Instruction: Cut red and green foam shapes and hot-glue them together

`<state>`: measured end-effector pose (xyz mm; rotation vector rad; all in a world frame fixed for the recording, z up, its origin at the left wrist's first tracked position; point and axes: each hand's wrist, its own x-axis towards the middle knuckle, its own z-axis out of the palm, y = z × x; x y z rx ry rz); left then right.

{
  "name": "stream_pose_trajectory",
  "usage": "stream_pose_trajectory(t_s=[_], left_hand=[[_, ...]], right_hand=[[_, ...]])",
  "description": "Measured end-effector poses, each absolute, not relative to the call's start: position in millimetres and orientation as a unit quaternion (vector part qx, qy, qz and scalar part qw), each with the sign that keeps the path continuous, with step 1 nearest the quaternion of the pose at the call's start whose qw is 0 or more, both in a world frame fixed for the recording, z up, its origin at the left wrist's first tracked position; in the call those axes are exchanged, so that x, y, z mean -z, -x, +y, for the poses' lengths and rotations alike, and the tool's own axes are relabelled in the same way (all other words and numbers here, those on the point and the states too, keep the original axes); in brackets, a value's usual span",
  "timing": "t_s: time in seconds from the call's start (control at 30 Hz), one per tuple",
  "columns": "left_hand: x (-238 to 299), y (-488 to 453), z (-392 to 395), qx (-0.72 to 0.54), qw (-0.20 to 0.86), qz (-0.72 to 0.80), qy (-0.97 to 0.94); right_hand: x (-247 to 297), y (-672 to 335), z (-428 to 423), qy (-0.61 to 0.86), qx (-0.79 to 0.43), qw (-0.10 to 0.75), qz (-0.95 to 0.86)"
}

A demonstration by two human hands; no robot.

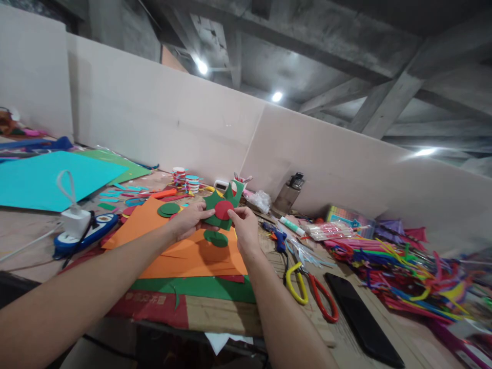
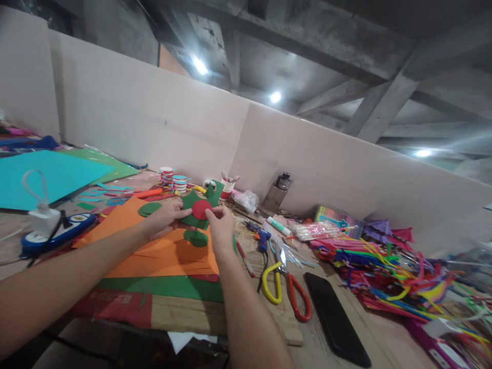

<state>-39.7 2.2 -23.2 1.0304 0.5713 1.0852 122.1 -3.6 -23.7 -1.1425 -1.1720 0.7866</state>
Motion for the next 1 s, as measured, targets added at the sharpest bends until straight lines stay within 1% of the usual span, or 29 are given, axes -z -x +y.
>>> stream_pose_trajectory(t_s=[0.2,0.4,0.7,0.87,0.93,1.0], left_hand=[[23.1,39.7,1.9,-0.500,0.684,0.266,-0.459],[22.9,39.5,1.6,-0.484,0.681,0.264,-0.482],[24.3,37.7,2.5,-0.498,0.665,0.268,-0.488],[23.1,35.9,1.2,-0.498,0.658,0.282,-0.490],[23.6,36.2,2.7,-0.501,0.656,0.285,-0.487],[24.1,37.1,4.4,-0.504,0.654,0.288,-0.485]], right_hand=[[25.5,-121.8,-2.8,0.498,-0.342,0.613,-0.509],[26.1,-121.3,-2.0,0.496,-0.324,0.614,-0.521],[21.3,-119.6,-6.6,0.502,-0.280,0.609,-0.546],[21.9,-118.5,-7.2,0.521,-0.233,0.589,-0.573],[22.5,-118.3,-6.0,0.513,-0.233,0.602,-0.566],[22.6,-118.6,-4.4,0.495,-0.258,0.634,-0.535]])
